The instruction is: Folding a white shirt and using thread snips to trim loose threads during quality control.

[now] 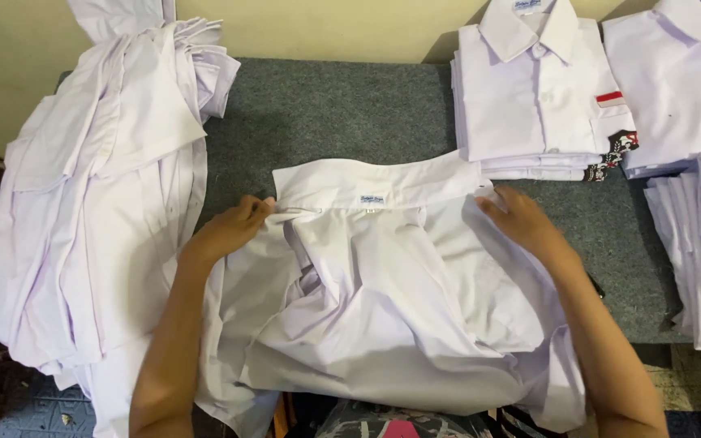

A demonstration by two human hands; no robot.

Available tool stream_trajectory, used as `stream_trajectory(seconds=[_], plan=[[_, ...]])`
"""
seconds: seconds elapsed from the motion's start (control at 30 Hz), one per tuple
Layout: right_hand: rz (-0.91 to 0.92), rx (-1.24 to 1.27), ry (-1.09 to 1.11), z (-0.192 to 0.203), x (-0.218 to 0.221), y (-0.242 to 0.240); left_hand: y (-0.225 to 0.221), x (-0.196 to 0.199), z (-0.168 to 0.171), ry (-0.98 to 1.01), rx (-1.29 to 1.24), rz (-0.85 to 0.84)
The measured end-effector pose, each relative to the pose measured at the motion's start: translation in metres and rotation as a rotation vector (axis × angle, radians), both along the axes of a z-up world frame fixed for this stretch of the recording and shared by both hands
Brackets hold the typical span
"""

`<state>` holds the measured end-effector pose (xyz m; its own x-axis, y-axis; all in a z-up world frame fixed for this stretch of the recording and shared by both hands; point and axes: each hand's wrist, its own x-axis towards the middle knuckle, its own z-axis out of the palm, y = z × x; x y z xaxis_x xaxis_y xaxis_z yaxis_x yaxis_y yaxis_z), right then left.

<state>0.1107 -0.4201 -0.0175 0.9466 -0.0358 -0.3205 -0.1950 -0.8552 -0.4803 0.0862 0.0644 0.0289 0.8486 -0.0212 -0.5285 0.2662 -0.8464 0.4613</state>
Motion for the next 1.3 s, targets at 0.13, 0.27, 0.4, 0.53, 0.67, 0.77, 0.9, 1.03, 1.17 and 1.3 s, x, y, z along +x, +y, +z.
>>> stream_trajectory(seconds=[0.13,0.27,0.4,0.53,0.67,0.77,0.9,1.03,1.17,1.3], plan=[[-0.083,0.041,-0.022,0.006,-0.002,0.008,-0.016,-0.008,0.034,-0.010,0.036,-0.008],[-0.002,0.281,-0.237,0.005,-0.006,-0.013,-0.006,-0.001,0.027,-0.112,-0.131,-0.076],[0.016,0.434,-0.414,0.036,-0.022,-0.020,-0.001,0.003,0.027,-0.367,-0.277,-0.001],[0.020,0.405,-0.544,0.053,-0.017,-0.020,0.003,0.031,0.028,-0.587,-0.160,0.080],[-0.050,0.458,-0.611,0.086,-0.014,0.006,-0.006,0.058,0.033,-0.837,-0.076,0.186],[-0.083,0.462,-0.682,0.099,-0.008,0.022,-0.022,0.071,0.038,-1.052,-0.114,0.315],[-0.098,0.499,-0.861,0.051,0.028,0.008,-0.025,0.098,0.018,-1.102,-0.137,0.399],[-0.137,0.452,-0.904,0.018,0.047,0.011,-0.025,0.110,-0.020,-1.068,-0.094,0.389],[-0.171,0.318,-0.784,-0.019,0.053,0.006,-0.029,0.103,-0.034,-0.855,-0.016,0.340],[-0.188,0.262,-0.671,-0.048,0.060,-0.004,-0.021,0.112,-0.063,-0.588,0.118,0.258]])
